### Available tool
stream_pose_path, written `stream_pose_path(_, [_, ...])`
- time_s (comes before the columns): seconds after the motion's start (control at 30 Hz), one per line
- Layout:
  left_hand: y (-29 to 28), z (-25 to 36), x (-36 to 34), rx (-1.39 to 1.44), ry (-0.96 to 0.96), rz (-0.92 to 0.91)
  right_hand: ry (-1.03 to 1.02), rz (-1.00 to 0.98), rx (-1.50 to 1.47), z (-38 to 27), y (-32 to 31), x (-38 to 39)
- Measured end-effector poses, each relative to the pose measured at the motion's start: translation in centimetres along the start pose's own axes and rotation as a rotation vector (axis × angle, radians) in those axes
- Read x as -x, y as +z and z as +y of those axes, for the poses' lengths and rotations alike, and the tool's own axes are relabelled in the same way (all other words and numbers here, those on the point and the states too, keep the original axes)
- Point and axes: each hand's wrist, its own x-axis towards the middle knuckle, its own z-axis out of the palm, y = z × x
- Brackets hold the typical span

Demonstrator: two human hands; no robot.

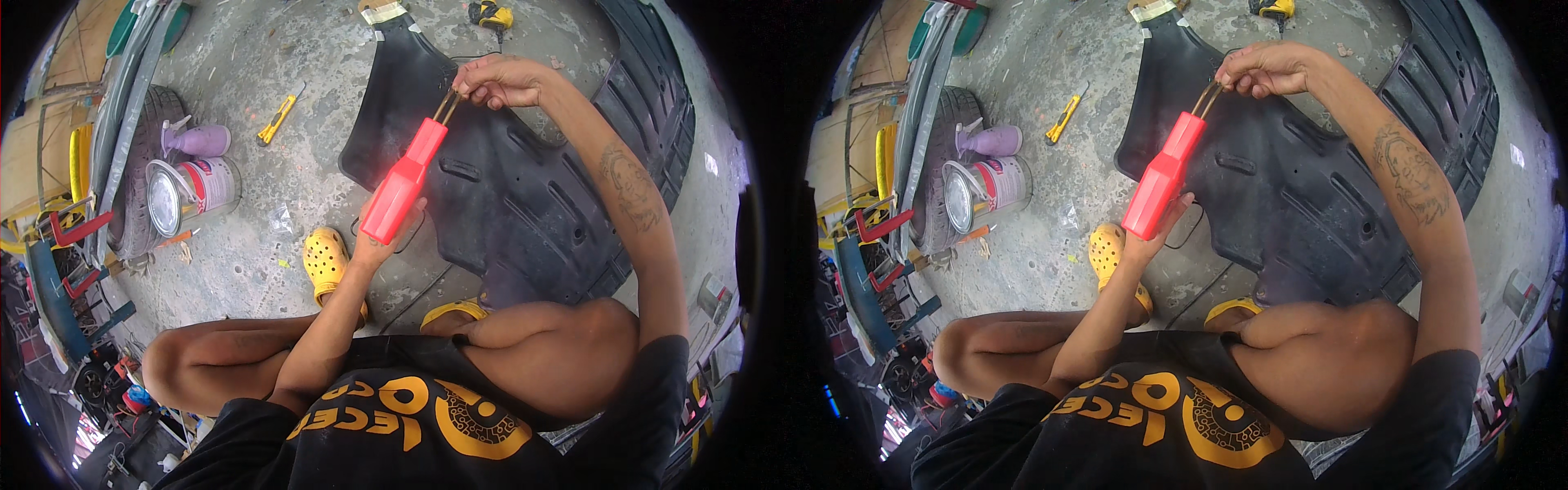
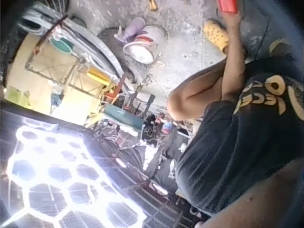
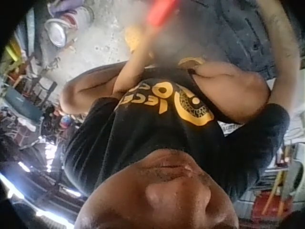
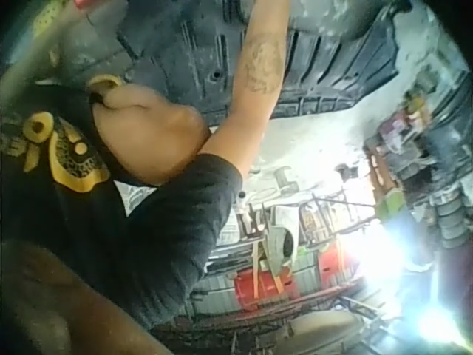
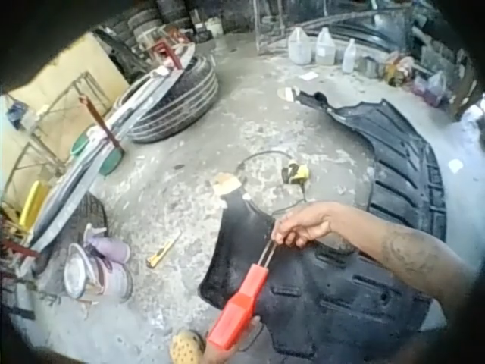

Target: Repairing a cracked automotive plastic panel using a hot stapler tool.

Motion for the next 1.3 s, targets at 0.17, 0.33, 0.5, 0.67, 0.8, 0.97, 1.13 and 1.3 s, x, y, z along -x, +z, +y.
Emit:
stream_pose_path(0.17, [-0.4, -1.6, 0.2, 0.096, -0.037, 0.036, -0.067, 0.096, 0.1, -0.5, 1.5, -0.2])
stream_pose_path(0.33, [-0.2, 1.6, -1.1, 0.063, 0.225, 0.123, -0.117, 0.021, -0.065, -0.3, 0.4, 0.7])
stream_pose_path(0.5, [-1.0, 1.5, -0.9, 0.03, 0.224, 0.099, -0.039, 0.023, -0.026, -0.6, 0.9, -0.1])
stream_pose_path(0.67, [-0.8, 1.3, -1.2, 0.033, 0.293, 0.107, -0.048, 0.12, 0.131, -1.0, 1.2, 0.9])
stream_pose_path(0.8, [-0.9, 1.7, -0.8, -0.011, 0.219, 0.078, -0.006, 0.07, 0.166, -1.2, 0.8, 0.8])
stream_pose_path(0.97, [-1.0, 1.4, -0.8, -0.018, 0.167, 0.033, 0.0, 0.116, 0.162, -1.6, 1.2, 1.3])
stream_pose_path(1.13, [-1.0, 1.5, -1.0, -0.059, 0.197, 0.029, 0.015, 0.174, 0.196, -2.0, 1.1, 1.6])
stream_pose_path(1.3, [-1.1, 2.0, -0.9, -0.022, 0.117, 0.031, -0.001, 0.145, 0.198, -2.3, 1.4, 1.8])
